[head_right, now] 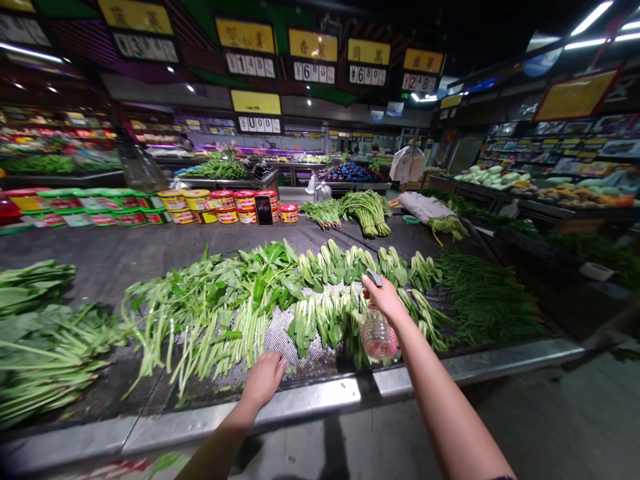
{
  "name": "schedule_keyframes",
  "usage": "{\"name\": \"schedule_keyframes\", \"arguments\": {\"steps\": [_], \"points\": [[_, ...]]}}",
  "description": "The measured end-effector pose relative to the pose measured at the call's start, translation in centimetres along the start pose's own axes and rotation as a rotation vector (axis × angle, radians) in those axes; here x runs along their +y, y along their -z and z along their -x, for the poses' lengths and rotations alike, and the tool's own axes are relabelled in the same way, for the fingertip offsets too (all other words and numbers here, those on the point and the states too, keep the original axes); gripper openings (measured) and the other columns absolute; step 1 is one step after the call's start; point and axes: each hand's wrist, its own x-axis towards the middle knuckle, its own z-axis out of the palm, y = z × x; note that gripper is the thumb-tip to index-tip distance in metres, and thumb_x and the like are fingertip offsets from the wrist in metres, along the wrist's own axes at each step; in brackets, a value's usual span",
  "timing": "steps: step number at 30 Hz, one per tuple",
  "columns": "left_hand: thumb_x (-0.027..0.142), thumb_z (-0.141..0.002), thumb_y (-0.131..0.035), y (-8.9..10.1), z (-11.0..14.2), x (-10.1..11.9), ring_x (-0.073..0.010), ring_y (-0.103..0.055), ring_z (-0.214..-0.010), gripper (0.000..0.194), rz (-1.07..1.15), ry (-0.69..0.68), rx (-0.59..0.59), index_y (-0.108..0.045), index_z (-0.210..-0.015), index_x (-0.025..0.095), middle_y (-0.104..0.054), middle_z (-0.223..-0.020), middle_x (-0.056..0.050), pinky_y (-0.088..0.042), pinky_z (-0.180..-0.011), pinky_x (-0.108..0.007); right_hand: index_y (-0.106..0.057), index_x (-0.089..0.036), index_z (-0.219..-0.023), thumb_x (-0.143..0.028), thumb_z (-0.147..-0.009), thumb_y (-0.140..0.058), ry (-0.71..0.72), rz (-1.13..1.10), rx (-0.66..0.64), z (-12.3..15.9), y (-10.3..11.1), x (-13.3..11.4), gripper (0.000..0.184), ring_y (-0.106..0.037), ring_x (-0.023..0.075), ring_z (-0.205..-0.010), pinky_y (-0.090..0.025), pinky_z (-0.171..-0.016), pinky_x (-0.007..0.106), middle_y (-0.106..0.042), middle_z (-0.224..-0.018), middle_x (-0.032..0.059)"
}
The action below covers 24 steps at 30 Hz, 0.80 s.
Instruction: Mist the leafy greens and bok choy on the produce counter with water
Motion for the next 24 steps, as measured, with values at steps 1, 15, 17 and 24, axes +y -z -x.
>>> {"name": "schedule_keyframes", "arguments": {"steps": [1,15,17,24], "points": [[0.035,-0.094,-0.031,0.0,0.0,0.0,-0.0224,-0.055,-0.096,0.033,0.000,0.001,0.000,-0.059,-0.089,0.018,-0.061,-0.097,-0.009,-0.038,-0.087,-0.033,-0.057,-0.020,-0.071,-0.063,-0.071,-0.056,0.012,-0.015,-0.006,0.0,-0.1,-0.3,0.044,-0.059,0.0194,-0.062,-0.045,-0.052,0.030,-0.065,-0.069,0.0064],[0.034,-0.094,-0.029,0.1,0.3,0.0,-0.0231,-0.054,-0.095,0.035,0.014,-0.007,0.022,-0.059,-0.089,0.017,-0.061,-0.096,-0.010,-0.040,-0.085,-0.033,-0.059,-0.017,-0.077,-0.062,-0.074,-0.055,0.026,-0.013,-0.137,1.0,-3.3,-1.8,0.046,-0.054,0.0144,-0.054,-0.044,-0.051,0.028,-0.061,-0.061,0.0007],[0.034,-0.094,-0.029,0.1,0.4,0.0,-0.0229,-0.054,-0.096,0.034,0.016,-0.007,0.027,-0.059,-0.091,0.017,-0.061,-0.096,-0.009,-0.040,-0.086,-0.033,-0.060,-0.016,-0.081,-0.060,-0.074,-0.056,0.012,-0.015,-0.159,1.3,-3.6,-1.9,0.045,-0.053,0.0137,-0.053,-0.044,-0.050,0.027,-0.059,-0.060,-0.0003],[0.034,-0.094,-0.029,0.1,0.6,0.0,-0.0235,-0.054,-0.097,0.035,0.017,0.000,0.032,-0.059,-0.095,0.016,-0.061,-0.098,-0.010,-0.039,-0.087,-0.034,-0.061,-0.019,-0.103,-0.055,-0.075,-0.060,0.043,-0.184,-0.219,1.6,-4.6,-2.5,0.045,-0.061,0.0187,-0.080,-0.051,-0.058,0.028,-0.066,-0.090,0.0069]]}}
